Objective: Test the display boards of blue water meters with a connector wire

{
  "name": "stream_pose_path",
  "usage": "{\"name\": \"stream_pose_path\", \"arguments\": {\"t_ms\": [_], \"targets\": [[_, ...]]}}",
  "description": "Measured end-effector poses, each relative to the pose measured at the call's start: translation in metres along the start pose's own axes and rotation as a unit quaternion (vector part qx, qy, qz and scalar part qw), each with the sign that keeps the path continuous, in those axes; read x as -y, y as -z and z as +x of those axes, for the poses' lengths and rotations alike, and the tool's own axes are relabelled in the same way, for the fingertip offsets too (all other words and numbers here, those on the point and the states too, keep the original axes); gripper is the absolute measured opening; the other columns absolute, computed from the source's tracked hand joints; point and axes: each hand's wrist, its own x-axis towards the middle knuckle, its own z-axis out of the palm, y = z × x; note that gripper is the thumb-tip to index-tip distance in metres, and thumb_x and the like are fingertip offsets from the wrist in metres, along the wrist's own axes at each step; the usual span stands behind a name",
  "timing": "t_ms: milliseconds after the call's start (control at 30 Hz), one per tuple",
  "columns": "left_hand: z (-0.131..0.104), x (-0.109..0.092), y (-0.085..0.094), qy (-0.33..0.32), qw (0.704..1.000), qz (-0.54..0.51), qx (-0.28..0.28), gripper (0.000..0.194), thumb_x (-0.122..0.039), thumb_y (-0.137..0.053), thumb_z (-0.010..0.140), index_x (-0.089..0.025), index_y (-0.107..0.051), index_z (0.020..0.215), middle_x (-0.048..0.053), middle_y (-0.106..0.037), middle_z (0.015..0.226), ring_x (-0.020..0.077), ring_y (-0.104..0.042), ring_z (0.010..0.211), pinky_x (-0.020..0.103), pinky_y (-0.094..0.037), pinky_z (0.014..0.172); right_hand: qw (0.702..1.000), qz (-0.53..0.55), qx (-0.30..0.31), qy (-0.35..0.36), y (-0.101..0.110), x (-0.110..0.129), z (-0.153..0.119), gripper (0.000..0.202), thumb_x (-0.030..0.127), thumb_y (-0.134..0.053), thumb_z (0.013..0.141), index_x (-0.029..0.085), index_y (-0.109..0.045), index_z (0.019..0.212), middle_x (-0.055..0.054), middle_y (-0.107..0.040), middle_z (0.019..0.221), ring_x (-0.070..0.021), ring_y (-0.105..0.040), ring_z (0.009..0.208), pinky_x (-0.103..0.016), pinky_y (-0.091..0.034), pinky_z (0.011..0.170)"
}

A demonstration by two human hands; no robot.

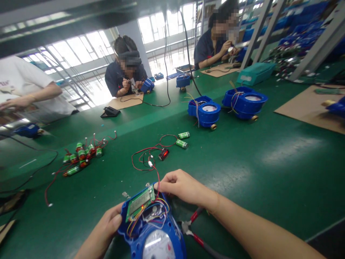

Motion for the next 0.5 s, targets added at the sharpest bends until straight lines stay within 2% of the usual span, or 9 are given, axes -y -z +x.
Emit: {"name": "stream_pose_path", "arguments": {"t_ms": [167, 333, 500], "targets": [[0.0025, 0.0005, -0.0016, -0.013, 0.999, 0.000, 0.042, 0.062, -0.071, -0.081, 0.064, -0.016, -0.076, 0.092, 0.010, -0.075, 0.090, 0.0303, -0.070, 0.085, 0.029, -0.057, 0.069, 1.000, 0.005, -0.001, 0.001, 0.0003, -0.0020, 0.0014, 0.048, 0.061, -0.069, 0.077, 0.013, -0.069, 0.073, -0.001, -0.057, 0.064, -0.0124, -0.047, 0.060, -0.024, -0.031, 0.054], [0.0043, 0.0029, 0.0009, -0.008, 0.999, 0.000, 0.050, 0.062, -0.071, -0.080, 0.065, -0.017, -0.076, 0.095, 0.009, -0.075, 0.091, 0.0291, -0.070, 0.088, 0.027, -0.056, 0.073, 1.000, 0.006, 0.001, -0.001, 0.0003, -0.0007, -0.0002, 0.047, 0.060, -0.069, 0.077, 0.013, -0.070, 0.074, -0.001, -0.059, 0.065, -0.0127, -0.048, 0.061, -0.025, -0.033, 0.055], [0.0041, 0.0026, 0.0016, -0.004, 0.998, 0.006, 0.056, 0.067, -0.072, -0.079, 0.065, -0.016, -0.076, 0.100, 0.011, -0.075, 0.092, 0.0329, -0.069, 0.092, 0.032, -0.057, 0.077, 1.000, 0.007, 0.001, 0.003, 0.0002, 0.0001, -0.0003, 0.047, 0.060, -0.070, 0.077, 0.013, -0.070, 0.073, -0.001, -0.060, 0.065, -0.0128, -0.049, 0.061, -0.025, -0.033, 0.055]]}}
